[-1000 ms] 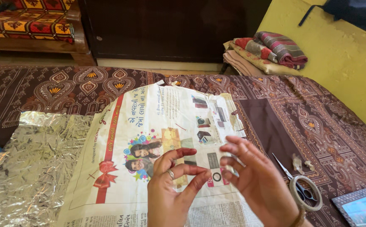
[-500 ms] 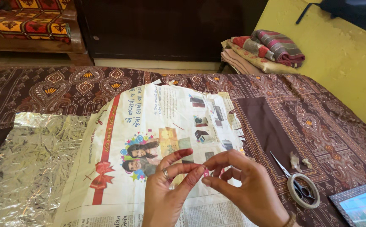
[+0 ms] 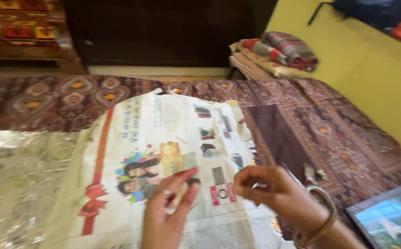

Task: The person handles a framed picture, turns it over to show the back, then places it aside. They then fold a newspaper sheet and apply tape to secure the folds, preparing it for wrapping.

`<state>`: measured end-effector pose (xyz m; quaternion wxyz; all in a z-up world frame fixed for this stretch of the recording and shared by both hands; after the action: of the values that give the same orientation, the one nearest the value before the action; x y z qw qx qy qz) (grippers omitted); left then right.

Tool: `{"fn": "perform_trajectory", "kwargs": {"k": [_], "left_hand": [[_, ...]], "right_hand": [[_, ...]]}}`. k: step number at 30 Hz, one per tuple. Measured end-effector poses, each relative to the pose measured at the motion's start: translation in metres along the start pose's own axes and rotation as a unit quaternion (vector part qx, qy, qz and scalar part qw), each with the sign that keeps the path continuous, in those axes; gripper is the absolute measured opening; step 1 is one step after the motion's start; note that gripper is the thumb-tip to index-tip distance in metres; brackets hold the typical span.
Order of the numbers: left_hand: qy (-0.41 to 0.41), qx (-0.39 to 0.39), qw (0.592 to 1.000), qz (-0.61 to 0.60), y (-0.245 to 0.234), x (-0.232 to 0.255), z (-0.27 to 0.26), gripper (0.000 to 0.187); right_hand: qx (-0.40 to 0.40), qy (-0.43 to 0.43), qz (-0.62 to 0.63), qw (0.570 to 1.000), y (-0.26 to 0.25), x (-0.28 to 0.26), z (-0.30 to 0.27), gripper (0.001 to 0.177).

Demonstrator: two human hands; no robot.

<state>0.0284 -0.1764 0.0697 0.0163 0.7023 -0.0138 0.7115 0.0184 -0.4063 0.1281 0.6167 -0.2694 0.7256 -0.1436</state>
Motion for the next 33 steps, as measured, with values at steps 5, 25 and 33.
{"fn": "perform_trajectory", "kwargs": {"k": [5, 25, 33], "left_hand": [[-0.01, 0.03, 0.999, 0.034, -0.018, -0.022, 0.014, 0.04], [-0.117, 0.009, 0.992, 0.049, -0.019, -0.066, 0.025, 0.034], [-0.095, 0.013, 0.994, 0.049, -0.019, -0.058, 0.022, 0.034]], "right_hand": [[0.079, -0.01, 0.023, 0.997, -0.129, 0.074, -0.004, 0.026], [0.14, 0.24, 0.097, 0.956, -0.182, 0.336, 0.015, 0.022], [0.175, 0.267, -0.28, 0.906, -0.189, 0.325, 0.028, 0.027]]}}
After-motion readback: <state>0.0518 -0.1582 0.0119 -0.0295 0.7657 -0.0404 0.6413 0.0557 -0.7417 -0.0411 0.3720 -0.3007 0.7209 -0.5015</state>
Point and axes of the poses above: each hand's wrist, its own z-axis towards the middle knuckle, its own y-axis out of the palm, x = y × z, the point moved 6 cm from there along z, towards the middle knuckle, and after that the axes turned 6 degrees about -y, right-handed, at the moved point
